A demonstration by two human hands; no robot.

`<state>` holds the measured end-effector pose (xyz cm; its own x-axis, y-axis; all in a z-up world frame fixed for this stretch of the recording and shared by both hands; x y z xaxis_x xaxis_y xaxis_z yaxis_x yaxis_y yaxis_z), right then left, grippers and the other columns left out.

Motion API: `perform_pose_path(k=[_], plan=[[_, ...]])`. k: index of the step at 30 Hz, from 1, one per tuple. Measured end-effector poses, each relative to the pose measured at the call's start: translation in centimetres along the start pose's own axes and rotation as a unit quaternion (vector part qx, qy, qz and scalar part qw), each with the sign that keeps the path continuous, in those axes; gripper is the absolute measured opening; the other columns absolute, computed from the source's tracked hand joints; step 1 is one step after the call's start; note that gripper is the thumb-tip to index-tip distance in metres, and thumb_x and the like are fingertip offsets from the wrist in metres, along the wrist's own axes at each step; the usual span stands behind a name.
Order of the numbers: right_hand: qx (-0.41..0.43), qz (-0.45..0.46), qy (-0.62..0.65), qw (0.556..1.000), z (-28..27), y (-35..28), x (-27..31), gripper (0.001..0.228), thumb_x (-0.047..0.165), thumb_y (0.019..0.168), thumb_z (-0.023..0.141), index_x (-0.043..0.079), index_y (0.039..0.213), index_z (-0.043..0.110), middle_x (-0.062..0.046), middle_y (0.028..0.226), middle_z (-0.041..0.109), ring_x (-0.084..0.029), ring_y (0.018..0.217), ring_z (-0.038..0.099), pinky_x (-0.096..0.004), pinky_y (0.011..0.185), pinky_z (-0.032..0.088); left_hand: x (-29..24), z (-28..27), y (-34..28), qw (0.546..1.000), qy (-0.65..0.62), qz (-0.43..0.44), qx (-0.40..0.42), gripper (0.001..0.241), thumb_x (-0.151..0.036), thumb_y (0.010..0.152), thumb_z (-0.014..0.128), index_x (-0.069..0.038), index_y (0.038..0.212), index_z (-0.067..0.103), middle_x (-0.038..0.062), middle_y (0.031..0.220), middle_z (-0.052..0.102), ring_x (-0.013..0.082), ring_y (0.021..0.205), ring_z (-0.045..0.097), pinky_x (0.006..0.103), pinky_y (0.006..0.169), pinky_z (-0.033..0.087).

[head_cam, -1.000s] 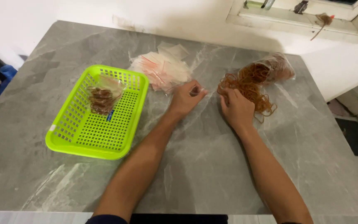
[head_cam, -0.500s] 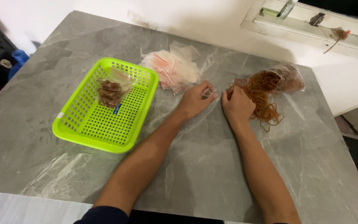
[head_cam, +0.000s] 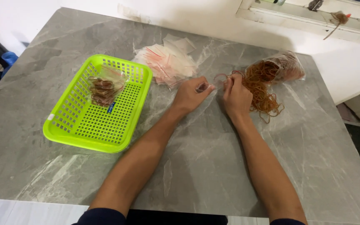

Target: The person is sorting rubber bands and packing them into small plastic bags, then placing the bags into a green basket.

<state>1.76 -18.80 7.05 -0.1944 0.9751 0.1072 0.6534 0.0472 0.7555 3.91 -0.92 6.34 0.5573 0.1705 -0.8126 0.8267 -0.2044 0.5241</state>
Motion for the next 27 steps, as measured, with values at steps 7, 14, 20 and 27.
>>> perform_pose_path(k=[7,14,20,27], plan=[[-0.045,-0.070,0.230,0.970,-1.4,0.2,3.2,0.003,0.006,0.104,0.064,0.005,0.101,0.064,-0.009,0.080,0.068,-0.026,0.072,0.072,-0.034,0.062,0.060,0.2,-0.3,0.5,0.999,0.032,-0.014,-0.025,0.022,-0.034,0.093,0.071,-0.012,0.090,0.075,0.012,0.082,0.076,0.0325,0.087,0.074,0.0414,0.076,0.060],[-0.119,-0.134,0.265,0.947,-5.0,0.2,6.5,0.011,-0.006,0.098,0.069,0.001,0.105,0.068,-0.006,0.089,0.068,-0.022,0.075,0.070,-0.031,0.065,0.063,3.7,0.7,0.8,0.994,0.087,-0.068,-0.010,0.020,-0.036,0.092,0.070,-0.018,0.097,0.077,0.012,0.088,0.076,0.0354,0.093,0.073,0.0444,0.080,0.057],[-0.125,-0.188,0.284,0.932,-5.6,0.3,7.8,0.019,-0.015,0.096,0.062,-0.001,0.104,0.073,-0.007,0.092,0.066,-0.023,0.076,0.070,-0.035,0.065,0.063,2.8,0.4,0.7,0.995,0.075,-0.069,-0.008,0.014,-0.028,0.090,0.072,-0.018,0.099,0.076,0.014,0.090,0.076,0.0384,0.094,0.072,0.0464,0.082,0.056],[-0.091,-0.199,0.296,0.930,-5.3,-0.1,8.3,0.019,-0.014,0.097,0.060,-0.001,0.105,0.072,-0.009,0.090,0.063,-0.027,0.075,0.067,-0.037,0.064,0.059,5.1,1.2,0.9,0.993,0.078,-0.088,-0.004,0.013,-0.026,0.089,0.072,-0.022,0.100,0.076,0.012,0.090,0.076,0.0369,0.093,0.072,0.0457,0.082,0.057]])
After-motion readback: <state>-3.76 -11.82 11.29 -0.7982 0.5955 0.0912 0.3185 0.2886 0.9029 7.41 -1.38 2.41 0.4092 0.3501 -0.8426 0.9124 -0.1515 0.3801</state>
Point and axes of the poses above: each hand's wrist, its own y-axis towards the middle knuckle, its own z-axis out of the palm, x = y × z, the point moved 7 cm from there along y, towards the middle knuckle
